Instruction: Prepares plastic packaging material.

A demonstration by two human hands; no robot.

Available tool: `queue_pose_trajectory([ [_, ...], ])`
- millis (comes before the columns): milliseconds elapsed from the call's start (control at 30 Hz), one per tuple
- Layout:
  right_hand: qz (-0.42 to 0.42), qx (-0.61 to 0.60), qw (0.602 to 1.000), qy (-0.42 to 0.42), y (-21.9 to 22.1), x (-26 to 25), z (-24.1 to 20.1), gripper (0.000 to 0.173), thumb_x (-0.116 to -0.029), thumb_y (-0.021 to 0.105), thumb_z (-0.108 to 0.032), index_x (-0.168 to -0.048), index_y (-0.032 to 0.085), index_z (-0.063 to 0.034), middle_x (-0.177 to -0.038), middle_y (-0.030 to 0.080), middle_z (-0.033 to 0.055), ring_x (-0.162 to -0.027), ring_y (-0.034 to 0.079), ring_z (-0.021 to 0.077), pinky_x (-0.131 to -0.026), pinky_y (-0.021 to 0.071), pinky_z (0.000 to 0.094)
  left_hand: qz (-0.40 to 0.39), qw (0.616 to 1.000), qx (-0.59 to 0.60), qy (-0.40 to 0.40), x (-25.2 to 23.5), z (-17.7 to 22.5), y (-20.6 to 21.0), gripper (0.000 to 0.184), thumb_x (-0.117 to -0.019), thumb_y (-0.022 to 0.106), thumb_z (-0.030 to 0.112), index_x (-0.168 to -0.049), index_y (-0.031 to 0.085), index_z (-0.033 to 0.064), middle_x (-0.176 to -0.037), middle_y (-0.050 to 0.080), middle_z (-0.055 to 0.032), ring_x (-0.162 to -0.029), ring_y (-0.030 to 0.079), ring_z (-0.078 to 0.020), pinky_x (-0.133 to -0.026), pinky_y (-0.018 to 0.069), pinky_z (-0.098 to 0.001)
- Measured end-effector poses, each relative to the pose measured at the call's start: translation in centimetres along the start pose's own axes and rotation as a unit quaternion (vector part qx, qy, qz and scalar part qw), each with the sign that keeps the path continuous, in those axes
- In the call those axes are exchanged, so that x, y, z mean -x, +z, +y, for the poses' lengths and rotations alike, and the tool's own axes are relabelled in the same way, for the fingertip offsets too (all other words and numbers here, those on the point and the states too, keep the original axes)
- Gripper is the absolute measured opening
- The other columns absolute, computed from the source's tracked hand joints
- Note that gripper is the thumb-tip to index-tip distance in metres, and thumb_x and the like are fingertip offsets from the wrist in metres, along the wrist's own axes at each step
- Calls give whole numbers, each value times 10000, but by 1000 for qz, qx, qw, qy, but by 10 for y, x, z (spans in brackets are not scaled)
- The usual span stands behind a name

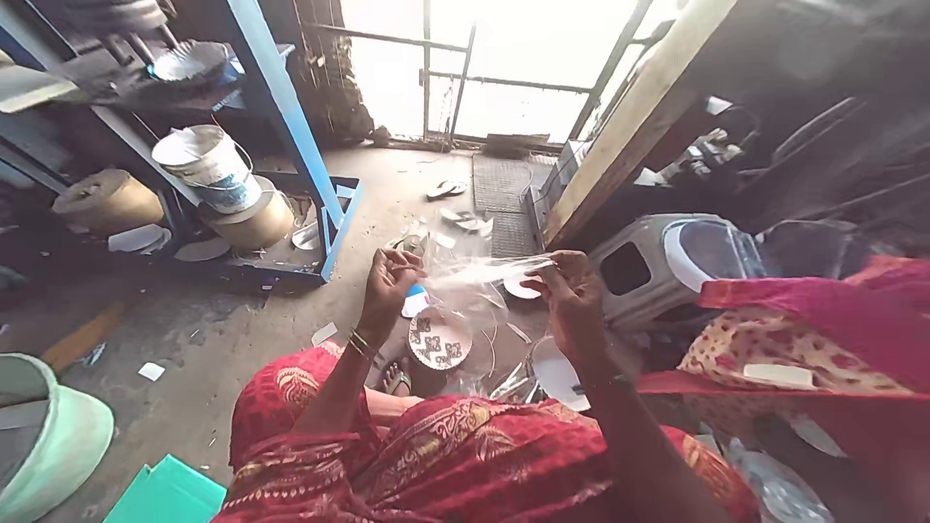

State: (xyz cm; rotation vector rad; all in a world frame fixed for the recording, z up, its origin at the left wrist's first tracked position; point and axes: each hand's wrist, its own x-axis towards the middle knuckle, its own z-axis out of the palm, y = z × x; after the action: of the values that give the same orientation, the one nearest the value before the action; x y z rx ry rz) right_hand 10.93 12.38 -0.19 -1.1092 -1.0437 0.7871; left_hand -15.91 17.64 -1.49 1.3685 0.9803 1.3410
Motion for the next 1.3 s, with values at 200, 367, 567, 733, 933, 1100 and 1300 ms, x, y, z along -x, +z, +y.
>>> queue_pose_trajectory([
  [200,18,119,984,-134,-2,6,-34,299,-978,577,-120,-1240,434,-145,-1050,623,-65,-860,681,51,-763,624,309,-97,954,-165,232,21,30,13,164,-959,523,36,-842,637,45,-1201,649,-88,-1135,620,-114,-969,529,-272],
  [367,-38,249,949,-192,-12,8,-50,138,-1019,537,-155,-946,651,-128,-1027,684,-65,-901,666,-2,-798,580,207,-169,945,-167,226,27,34,23,352,-1046,426,18,-1160,751,90,-1132,672,-63,-1111,602,-77,-988,491,-217],
  [567,-66,249,942,-214,-19,5,-58,167,-1047,578,-214,-1111,731,-232,-1129,685,-131,-970,663,-14,-833,573,169,-112,987,-19,110,26,29,34,263,-1053,499,86,-1275,632,38,-1137,672,11,-864,626,9,-720,546,-151],
  [733,-83,252,931,-252,-17,-1,-64,196,-1013,630,-158,-1160,721,-249,-1141,646,-165,-1060,607,-53,-883,517,107,-91,962,-118,228,18,32,38,223,-1091,484,232,-1206,655,146,-1164,639,27,-1134,591,-19,-971,502,-171],
  [933,-102,260,933,-227,-18,-10,-46,98,-1025,610,-214,-1009,705,-231,-1065,680,-129,-1001,650,-20,-852,553,140,-96,937,-256,219,8,7,21,201,-1072,476,136,-1014,669,144,-1301,595,-64,-1153,589,-43,-996,492,-175],
  [1100,-114,285,927,-215,-19,-5,-38,187,-1038,558,-224,-1049,740,-182,-1064,701,-57,-987,661,26,-848,564,186,-118,917,-334,181,16,1,29,418,-953,478,-45,-1327,658,0,-1345,638,-184,-1274,609,-232,-1086,469,-277],
  [1300,-66,240,957,-152,-15,3,-27,321,-897,786,-362,-1069,738,-95,-1118,688,16,-956,705,80,-802,638,253,-143,926,-286,200,25,2,40,397,-987,468,-22,-1318,669,63,-1372,616,-180,-1266,607,-231,-1073,489,-338],
])
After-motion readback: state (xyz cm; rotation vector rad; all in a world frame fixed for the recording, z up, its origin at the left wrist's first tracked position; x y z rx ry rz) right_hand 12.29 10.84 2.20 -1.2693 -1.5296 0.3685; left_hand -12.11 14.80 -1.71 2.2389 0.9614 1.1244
